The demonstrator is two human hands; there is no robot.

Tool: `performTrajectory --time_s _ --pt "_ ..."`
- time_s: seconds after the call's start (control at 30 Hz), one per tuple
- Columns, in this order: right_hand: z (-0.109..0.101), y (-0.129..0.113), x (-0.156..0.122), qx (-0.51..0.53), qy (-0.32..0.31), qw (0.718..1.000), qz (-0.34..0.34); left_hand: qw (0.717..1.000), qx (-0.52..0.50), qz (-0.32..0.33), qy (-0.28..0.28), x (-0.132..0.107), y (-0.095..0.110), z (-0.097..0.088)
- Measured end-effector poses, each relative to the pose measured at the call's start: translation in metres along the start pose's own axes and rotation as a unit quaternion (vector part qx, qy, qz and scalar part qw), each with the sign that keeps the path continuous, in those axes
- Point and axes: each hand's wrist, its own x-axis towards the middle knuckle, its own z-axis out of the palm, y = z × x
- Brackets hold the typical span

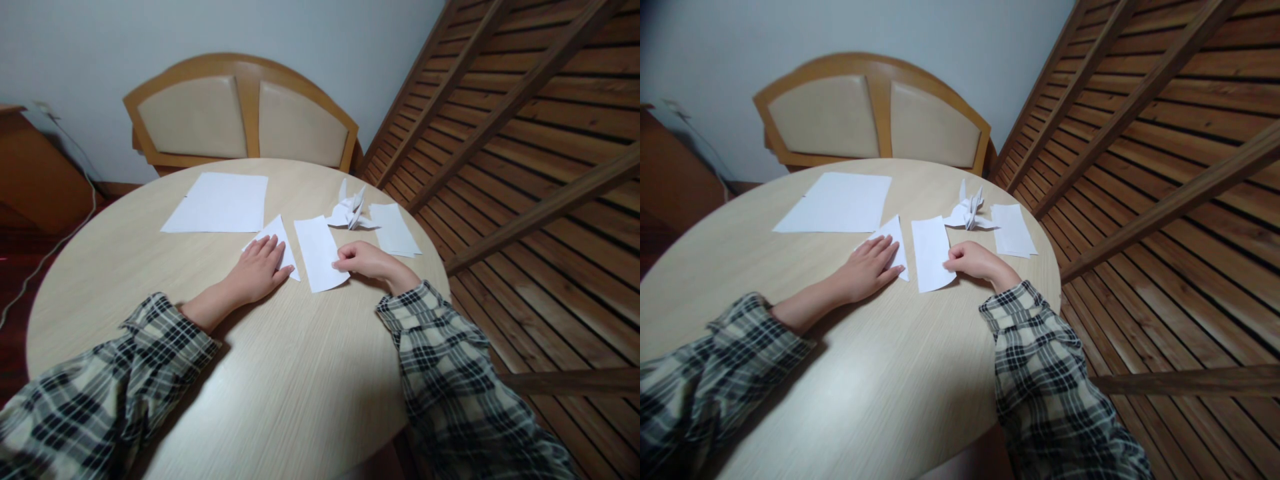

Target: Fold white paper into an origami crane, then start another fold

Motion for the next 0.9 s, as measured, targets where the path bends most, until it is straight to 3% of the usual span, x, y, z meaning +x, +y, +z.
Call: performTrajectory --time_s 0.23,0.47,0.63,0.73,0.8,0.9 --pt "0.001 0.003 0.001 -0.005 0.02 0.999 -0.033 1.0 0.0 0.002 0.009 0.001 -0.003 0.005" --pt "0.005 0.004 0.008 -0.004 0.209 0.967 -0.144 1.0 -0.002 0.008 0.004 0.002 -0.002 0.004" --pt "-0.01 0.004 0.01 0.001 0.422 0.896 -0.139 1.0 -0.015 0.003 0.011 0.001 -0.001 0.005" --pt "-0.03 0.019 0.011 -0.016 0.562 0.821 -0.101 1.0 -0.01 0.002 0.015 0.002 -0.001 0.006" --pt "-0.045 0.034 0.009 -0.029 0.623 0.779 -0.064 1.0 -0.003 0.002 0.016 0.002 -0.001 0.006" --pt "-0.063 0.059 0.002 -0.063 0.666 0.743 0.024 1.0 -0.002 0.006 0.016 0.002 0.0 0.005"
